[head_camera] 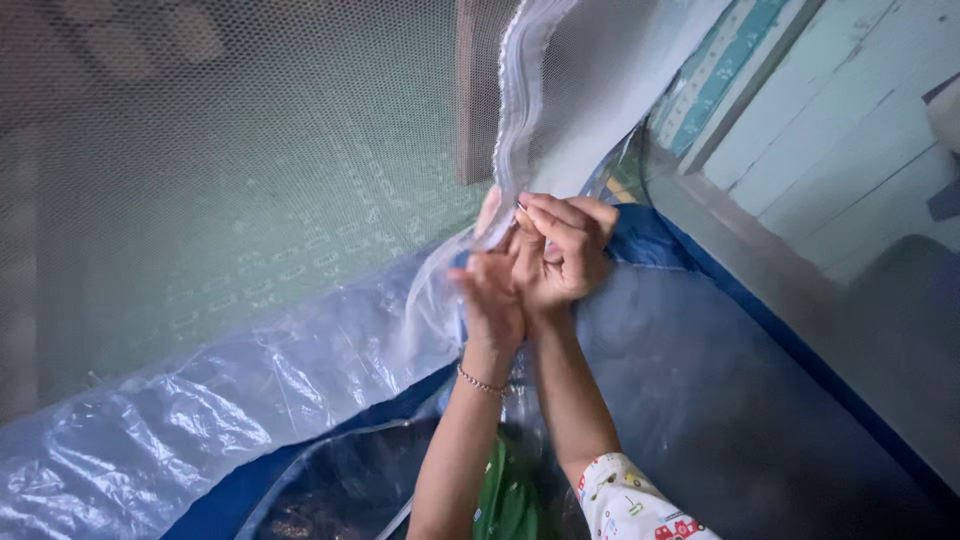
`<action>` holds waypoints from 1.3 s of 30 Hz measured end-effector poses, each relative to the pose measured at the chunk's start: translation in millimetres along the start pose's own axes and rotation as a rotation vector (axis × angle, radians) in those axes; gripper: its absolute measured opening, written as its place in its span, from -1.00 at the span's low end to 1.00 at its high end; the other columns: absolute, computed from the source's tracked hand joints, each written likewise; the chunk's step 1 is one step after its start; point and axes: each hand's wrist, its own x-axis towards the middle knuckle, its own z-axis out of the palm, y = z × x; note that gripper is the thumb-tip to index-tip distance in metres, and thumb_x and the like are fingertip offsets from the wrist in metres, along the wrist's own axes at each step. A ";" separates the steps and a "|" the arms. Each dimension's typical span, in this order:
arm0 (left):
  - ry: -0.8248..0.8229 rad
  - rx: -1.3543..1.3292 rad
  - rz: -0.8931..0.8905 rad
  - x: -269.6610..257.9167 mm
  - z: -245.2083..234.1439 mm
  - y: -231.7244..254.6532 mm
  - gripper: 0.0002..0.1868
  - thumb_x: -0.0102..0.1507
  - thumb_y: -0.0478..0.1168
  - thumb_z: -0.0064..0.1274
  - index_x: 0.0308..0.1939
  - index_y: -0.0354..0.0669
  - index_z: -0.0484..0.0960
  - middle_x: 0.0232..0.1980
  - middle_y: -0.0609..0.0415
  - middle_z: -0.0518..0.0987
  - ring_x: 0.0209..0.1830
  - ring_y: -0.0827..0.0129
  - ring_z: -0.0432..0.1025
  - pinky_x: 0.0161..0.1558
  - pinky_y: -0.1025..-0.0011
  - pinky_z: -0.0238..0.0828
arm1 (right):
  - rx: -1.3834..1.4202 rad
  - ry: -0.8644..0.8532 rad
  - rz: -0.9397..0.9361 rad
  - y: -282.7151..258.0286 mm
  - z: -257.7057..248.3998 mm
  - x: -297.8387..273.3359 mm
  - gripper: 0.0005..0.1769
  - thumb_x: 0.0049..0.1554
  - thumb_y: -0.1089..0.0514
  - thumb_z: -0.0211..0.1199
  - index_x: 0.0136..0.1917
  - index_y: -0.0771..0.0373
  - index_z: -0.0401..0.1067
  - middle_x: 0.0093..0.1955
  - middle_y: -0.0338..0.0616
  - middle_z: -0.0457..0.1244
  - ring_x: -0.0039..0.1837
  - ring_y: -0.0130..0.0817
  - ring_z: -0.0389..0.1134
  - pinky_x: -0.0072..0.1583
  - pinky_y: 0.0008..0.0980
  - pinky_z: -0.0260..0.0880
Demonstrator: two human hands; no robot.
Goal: The person adjusts a pillow and a bolster on the floor, then manipulates a mosquito net by hand, threading poles through the fabric loops and lifting the net structure over a sleeping area.
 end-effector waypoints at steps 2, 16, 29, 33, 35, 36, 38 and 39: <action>0.060 0.244 -0.089 12.6 8.9 -0.7 -0.13 0.39 0.32 -0.20 0.52 -0.32 0.24 0.52 -0.20 0.32 0.53 0.17 0.24 0.53 0.20 0.13 | 0.008 -0.002 0.034 0.3 -0.4 0.0 -0.82 0.22 0.26 0.42 0.00 0.18 0.42 0.05 -0.24 0.43 0.11 -0.22 0.35 0.14 -0.28 0.38; 0.560 0.338 0.007 35.4 0.6 11.5 -0.40 0.53 0.08 -0.27 0.05 -0.51 0.58 0.00 -0.16 0.62 -0.02 0.28 0.52 0.02 0.33 0.48 | 0.080 -0.126 0.001 0.8 22.5 -2.5 -0.78 0.15 0.29 0.48 0.02 0.15 0.49 0.04 -0.31 0.43 0.06 -0.26 0.32 0.17 -0.33 0.35; 0.494 -0.047 0.019 19.5 -37.1 32.0 -0.38 0.50 0.10 -0.28 0.14 -0.49 0.54 0.02 -0.09 0.62 0.16 0.21 0.48 0.26 0.24 0.41 | 0.088 -0.133 -0.055 -17.0 26.7 12.2 -0.78 0.19 0.33 0.44 0.05 0.17 0.45 0.07 -0.29 0.42 0.08 -0.25 0.33 0.19 -0.29 0.31; 0.481 -0.042 0.044 17.3 -33.1 36.3 -0.44 0.52 0.10 -0.27 0.09 -0.43 0.48 0.08 -0.07 0.60 0.34 0.15 0.47 0.37 0.14 0.40 | 0.071 -0.100 -0.103 -15.1 23.8 31.2 -0.80 0.20 0.30 0.42 0.04 0.17 0.45 0.07 -0.30 0.41 0.09 -0.26 0.33 0.19 -0.28 0.30; 0.557 -0.011 0.029 17.0 -24.0 42.8 -0.44 0.48 0.11 -0.29 0.10 -0.38 0.51 0.10 -0.06 0.61 0.30 0.18 0.47 0.35 0.16 0.38 | 0.066 -0.079 -0.122 -15.0 23.2 42.2 -0.81 0.19 0.29 0.42 0.04 0.17 0.47 0.06 -0.30 0.41 0.09 -0.26 0.32 0.18 -0.28 0.30; 0.632 0.019 0.012 17.4 -18.6 45.4 -0.43 0.44 0.12 -0.31 0.12 -0.32 0.54 0.13 -0.06 0.63 0.26 0.21 0.46 0.33 0.18 0.35 | 0.069 -0.046 -0.125 -16.0 22.6 47.1 -0.82 0.20 0.28 0.43 0.03 0.17 0.46 0.05 -0.31 0.42 0.09 -0.29 0.32 0.18 -0.30 0.30; 0.621 -0.016 0.013 17.2 -4.3 44.4 -0.46 0.46 0.12 -0.28 0.13 -0.28 0.53 0.15 -0.06 0.60 0.29 0.20 0.43 0.35 0.15 0.33 | 0.071 -0.013 -0.129 -17.8 20.8 56.1 -0.81 0.22 0.27 0.44 0.03 0.17 0.45 0.05 -0.31 0.42 0.09 -0.32 0.32 0.17 -0.31 0.31; 0.614 -0.051 0.013 17.2 4.2 43.0 -0.50 0.47 0.12 -0.25 0.13 -0.24 0.53 0.18 -0.06 0.57 0.32 0.18 0.41 0.37 0.11 0.31 | 0.061 0.023 -0.114 -18.5 19.5 60.3 -0.82 0.21 0.27 0.43 0.04 0.17 0.46 0.04 -0.29 0.42 0.10 -0.32 0.33 0.17 -0.32 0.33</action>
